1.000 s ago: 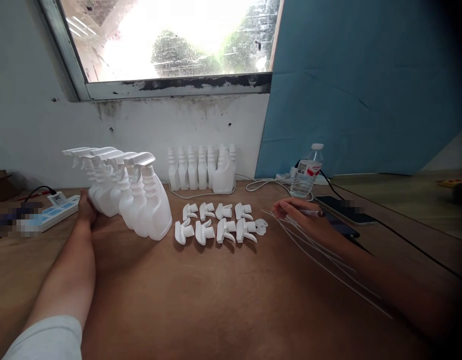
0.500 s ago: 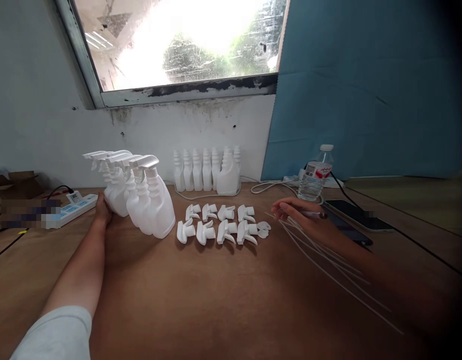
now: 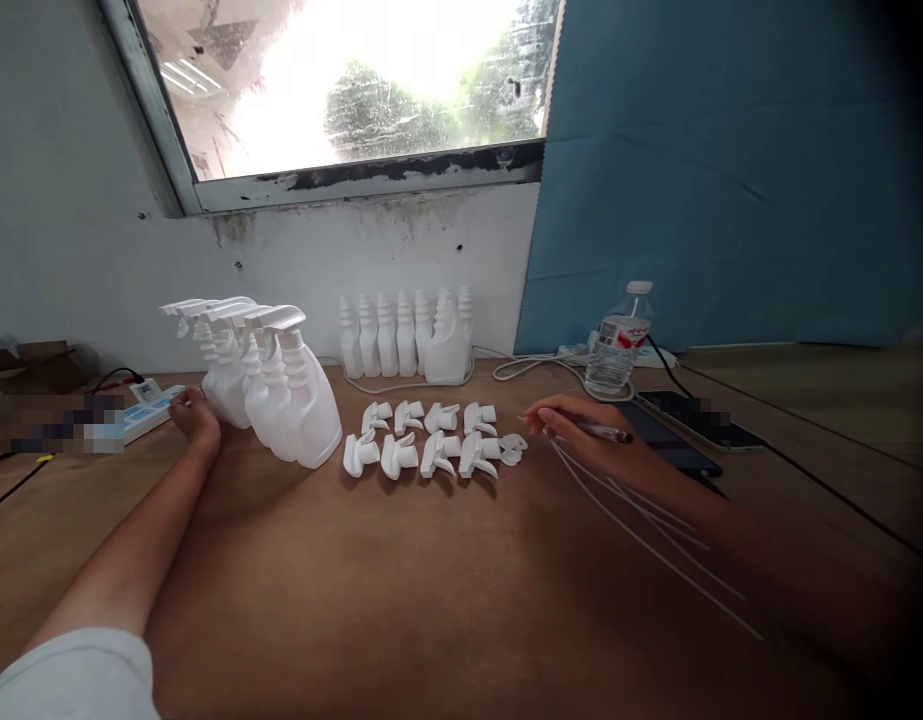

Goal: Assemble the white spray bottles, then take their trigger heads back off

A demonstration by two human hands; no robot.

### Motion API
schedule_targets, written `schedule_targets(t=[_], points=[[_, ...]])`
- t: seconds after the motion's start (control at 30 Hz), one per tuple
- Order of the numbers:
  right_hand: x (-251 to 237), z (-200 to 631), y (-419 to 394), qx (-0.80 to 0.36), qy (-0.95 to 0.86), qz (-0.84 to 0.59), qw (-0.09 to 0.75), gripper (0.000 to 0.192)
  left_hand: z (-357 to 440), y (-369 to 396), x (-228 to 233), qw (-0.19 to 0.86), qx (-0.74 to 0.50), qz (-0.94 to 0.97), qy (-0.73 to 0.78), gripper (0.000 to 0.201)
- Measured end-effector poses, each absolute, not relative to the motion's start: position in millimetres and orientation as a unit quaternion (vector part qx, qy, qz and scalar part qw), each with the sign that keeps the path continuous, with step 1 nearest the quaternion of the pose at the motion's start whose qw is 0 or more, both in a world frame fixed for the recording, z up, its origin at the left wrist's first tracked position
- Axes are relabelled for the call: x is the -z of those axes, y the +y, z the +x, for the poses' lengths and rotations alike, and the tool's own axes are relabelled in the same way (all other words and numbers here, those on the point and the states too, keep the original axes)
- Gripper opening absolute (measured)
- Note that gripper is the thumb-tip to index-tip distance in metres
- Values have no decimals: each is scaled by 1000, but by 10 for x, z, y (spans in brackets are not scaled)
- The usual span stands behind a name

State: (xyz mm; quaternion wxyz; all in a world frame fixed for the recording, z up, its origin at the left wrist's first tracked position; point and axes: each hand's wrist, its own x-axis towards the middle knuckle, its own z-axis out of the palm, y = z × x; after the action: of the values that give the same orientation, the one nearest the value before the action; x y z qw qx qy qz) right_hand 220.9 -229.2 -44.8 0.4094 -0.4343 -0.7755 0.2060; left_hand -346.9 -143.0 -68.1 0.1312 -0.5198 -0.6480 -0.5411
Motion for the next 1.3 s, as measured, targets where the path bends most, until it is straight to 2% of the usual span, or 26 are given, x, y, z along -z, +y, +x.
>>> schedule_targets(t=[0.1,0.17,0.27,0.47,0.87,1.17,1.3], points=[[402,2256,-2359,-193,-760,-450,426,41,-3386,-1616,753,175,601,-412,-662,14],[380,2275,-2378,-195,-751,-462,429,41,-3287,-1764,774,191,609,-411,-651,11],[381,2287,-2384,-203,-749,-468,423,41,-3032,-1994,698,215,584,-483,-616,19],[431,2269,-2403,-197,-755,-471,412,43,-2414,-2300,461,364,425,-604,-567,36],[492,2244,-2396,-207,-762,-456,410,37,-2190,-2283,591,328,333,-644,-606,62],[467,2251,-2421,-222,-757,-454,414,38,-2116,-2362,624,317,376,-639,-591,40],[478,2245,-2419,-257,-722,-443,465,38,-2071,-2454,568,341,414,-643,-547,37]])
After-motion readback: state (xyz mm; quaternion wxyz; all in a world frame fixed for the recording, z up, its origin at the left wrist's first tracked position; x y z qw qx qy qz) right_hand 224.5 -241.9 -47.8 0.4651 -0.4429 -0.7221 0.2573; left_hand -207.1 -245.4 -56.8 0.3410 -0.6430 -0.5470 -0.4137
